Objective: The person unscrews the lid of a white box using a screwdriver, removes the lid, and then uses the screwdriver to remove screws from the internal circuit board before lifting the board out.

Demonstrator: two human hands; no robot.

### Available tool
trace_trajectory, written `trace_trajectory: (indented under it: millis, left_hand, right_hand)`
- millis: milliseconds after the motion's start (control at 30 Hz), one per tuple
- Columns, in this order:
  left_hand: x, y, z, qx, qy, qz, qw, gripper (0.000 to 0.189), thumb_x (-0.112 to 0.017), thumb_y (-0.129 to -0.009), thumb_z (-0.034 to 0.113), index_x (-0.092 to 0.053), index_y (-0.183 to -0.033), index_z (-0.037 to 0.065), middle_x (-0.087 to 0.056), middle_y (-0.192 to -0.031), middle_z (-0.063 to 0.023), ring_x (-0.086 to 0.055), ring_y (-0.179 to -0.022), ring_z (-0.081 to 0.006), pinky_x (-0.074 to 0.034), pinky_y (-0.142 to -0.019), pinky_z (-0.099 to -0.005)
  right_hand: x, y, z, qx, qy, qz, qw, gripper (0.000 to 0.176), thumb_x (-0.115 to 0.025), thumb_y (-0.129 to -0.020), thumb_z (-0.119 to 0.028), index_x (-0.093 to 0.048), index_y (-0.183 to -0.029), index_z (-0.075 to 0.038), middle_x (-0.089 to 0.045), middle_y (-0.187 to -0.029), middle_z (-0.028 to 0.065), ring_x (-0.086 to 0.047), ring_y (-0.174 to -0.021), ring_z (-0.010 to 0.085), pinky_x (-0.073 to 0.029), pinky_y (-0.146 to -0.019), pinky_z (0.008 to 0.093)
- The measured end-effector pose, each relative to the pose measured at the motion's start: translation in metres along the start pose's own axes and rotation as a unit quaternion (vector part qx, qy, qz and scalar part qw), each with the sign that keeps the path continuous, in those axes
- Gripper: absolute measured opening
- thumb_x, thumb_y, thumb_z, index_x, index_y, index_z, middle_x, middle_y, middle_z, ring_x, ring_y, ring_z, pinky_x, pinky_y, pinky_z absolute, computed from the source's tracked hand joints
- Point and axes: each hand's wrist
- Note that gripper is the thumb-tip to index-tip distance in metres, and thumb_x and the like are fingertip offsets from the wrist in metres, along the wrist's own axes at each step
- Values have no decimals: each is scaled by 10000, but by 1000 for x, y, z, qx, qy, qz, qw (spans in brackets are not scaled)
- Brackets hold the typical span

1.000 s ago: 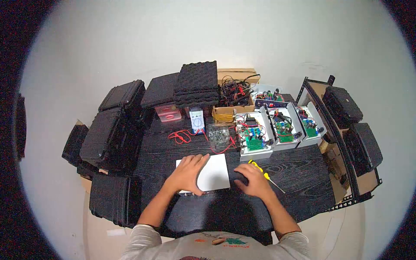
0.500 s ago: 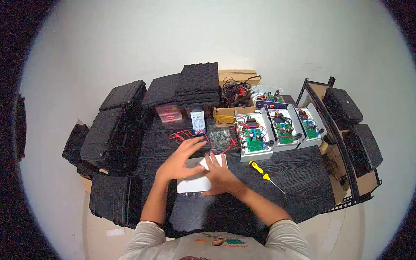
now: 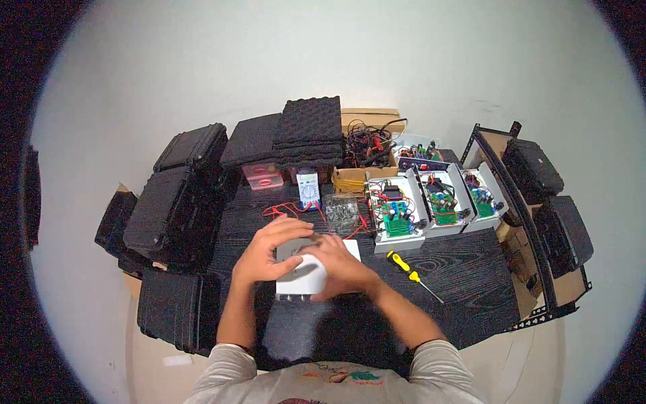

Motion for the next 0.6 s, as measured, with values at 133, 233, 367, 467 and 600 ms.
trace_trajectory:
  millis: [133,233,367,467,600]
  left_hand:
    - [6,3,2,-26,10,23,999,670,-586,-846,629,-737,-1245,114,-699,-1299,-111,-586,-1309,-356,4,-1186,-721]
    - [-13,-4,13,-52,34,85,994,797,-363,-882,730,-759,-1204,118,-725,-1240,-77,-531,-1356,-378,90,-1172,-715]
    - [-28,-4,6,-81,21,88,993,707,-395,-889,675,-795,-1062,118,-743,-1141,-57,-551,-1308,-349,56,-1180,-713]
    - [-36,-4,0,-91,4,66,994,670,-427,-883,661,-786,-1032,115,-740,-1116,-53,-565,-1268,-343,49,-1177,-721]
    - [-44,-4,-9,-98,10,56,994,568,-539,-823,606,-781,-1020,132,-738,-1094,-37,-580,-1224,-327,46,-1181,-721]
  right_hand:
    - [6,7,12,20,-196,155,968,1260,-996,-460,-356,-362,-1507,-59,-395,-1511,203,-370,-1450,380,-276,-1232,469]
    - [5,7,10,6,-321,171,931,1441,-1023,-454,-273,-168,-1594,-60,-356,-1558,162,-353,-1472,309,-278,-1228,443]
    - [4,9,9,-5,-360,146,921,1536,-1035,-450,-246,-68,-1630,-70,-336,-1587,164,-362,-1471,301,-294,-1222,438]
    - [7,9,10,-44,-321,113,939,1551,-1032,-447,-275,-63,-1640,-70,-318,-1603,192,-370,-1471,330,-315,-1219,456]
    - [11,9,10,-79,-270,87,956,1533,-1025,-461,-320,-76,-1636,-60,-304,-1605,225,-371,-1471,362,-336,-1213,468]
Point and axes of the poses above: each hand's wrist, its own y-axis away from the middle knuckle, its own x-axis out of the back of the hand, z = x × y
